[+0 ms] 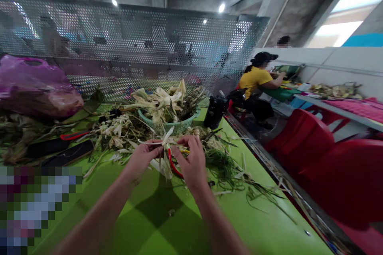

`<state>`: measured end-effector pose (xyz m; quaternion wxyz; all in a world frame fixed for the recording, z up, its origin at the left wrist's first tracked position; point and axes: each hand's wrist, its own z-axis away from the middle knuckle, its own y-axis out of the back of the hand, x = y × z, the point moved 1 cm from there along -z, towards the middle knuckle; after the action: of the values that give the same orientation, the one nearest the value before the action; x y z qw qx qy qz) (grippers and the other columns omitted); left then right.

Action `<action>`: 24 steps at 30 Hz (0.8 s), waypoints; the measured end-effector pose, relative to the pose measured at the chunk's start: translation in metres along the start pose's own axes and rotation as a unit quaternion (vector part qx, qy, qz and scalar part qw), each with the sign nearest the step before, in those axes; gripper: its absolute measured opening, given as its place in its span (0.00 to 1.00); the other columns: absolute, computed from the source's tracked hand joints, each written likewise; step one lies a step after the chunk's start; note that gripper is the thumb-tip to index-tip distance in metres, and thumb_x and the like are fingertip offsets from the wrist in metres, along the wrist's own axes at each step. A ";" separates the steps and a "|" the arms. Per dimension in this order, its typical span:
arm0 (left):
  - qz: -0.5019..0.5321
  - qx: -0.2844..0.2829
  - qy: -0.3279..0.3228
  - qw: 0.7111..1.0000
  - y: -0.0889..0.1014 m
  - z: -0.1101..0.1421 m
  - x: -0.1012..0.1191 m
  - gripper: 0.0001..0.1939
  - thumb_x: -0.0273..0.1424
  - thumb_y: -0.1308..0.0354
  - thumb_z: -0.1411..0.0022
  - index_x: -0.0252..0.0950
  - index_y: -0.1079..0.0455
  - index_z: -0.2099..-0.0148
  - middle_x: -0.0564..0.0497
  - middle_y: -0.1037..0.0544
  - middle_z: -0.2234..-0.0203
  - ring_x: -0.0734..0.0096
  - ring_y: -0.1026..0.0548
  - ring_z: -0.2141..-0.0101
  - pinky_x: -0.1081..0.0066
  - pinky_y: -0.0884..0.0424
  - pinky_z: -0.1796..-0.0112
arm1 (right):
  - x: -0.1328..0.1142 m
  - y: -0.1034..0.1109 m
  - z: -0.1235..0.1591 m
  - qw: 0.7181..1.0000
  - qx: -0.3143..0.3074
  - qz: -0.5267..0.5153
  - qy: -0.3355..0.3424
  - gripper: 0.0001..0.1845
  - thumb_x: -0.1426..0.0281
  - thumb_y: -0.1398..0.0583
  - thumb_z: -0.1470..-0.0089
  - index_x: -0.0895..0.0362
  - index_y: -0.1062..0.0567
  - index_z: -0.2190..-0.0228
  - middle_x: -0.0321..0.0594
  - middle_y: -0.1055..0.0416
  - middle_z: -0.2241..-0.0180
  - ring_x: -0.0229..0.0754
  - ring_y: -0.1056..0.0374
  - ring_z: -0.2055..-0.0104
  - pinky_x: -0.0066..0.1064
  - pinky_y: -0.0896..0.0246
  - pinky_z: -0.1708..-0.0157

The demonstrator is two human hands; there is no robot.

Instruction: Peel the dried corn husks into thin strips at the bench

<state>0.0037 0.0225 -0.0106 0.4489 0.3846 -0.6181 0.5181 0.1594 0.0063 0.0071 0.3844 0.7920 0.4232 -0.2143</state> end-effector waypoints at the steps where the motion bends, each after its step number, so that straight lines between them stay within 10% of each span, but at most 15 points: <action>1: 0.001 0.008 -0.002 1.000 0.000 0.000 -0.001 0.14 0.33 0.35 0.52 0.32 0.27 0.63 0.50 0.24 0.72 0.71 0.29 0.70 0.70 0.34 0.63 | -0.001 -0.002 0.001 1.000 -0.026 0.001 -0.004 0.07 0.64 0.40 0.47 0.55 0.31 0.67 0.39 0.33 0.67 0.44 0.36 0.63 0.34 0.42 0.63; 24: -0.334 0.027 -0.132 0.933 0.011 0.002 0.004 0.08 0.29 0.50 0.41 0.36 0.29 0.65 0.49 0.25 0.68 0.66 0.30 0.65 0.70 0.37 0.61 | 0.007 -0.016 0.010 0.969 -0.164 -0.108 -0.149 0.06 0.65 0.44 0.47 0.55 0.32 0.71 0.33 0.33 0.76 0.38 0.39 0.74 0.27 0.45 0.73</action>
<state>-0.0082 0.0219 -0.0098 0.4998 0.6455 -0.4937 0.2997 0.1499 0.0080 -0.0106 0.5424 0.6265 0.4742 -0.2975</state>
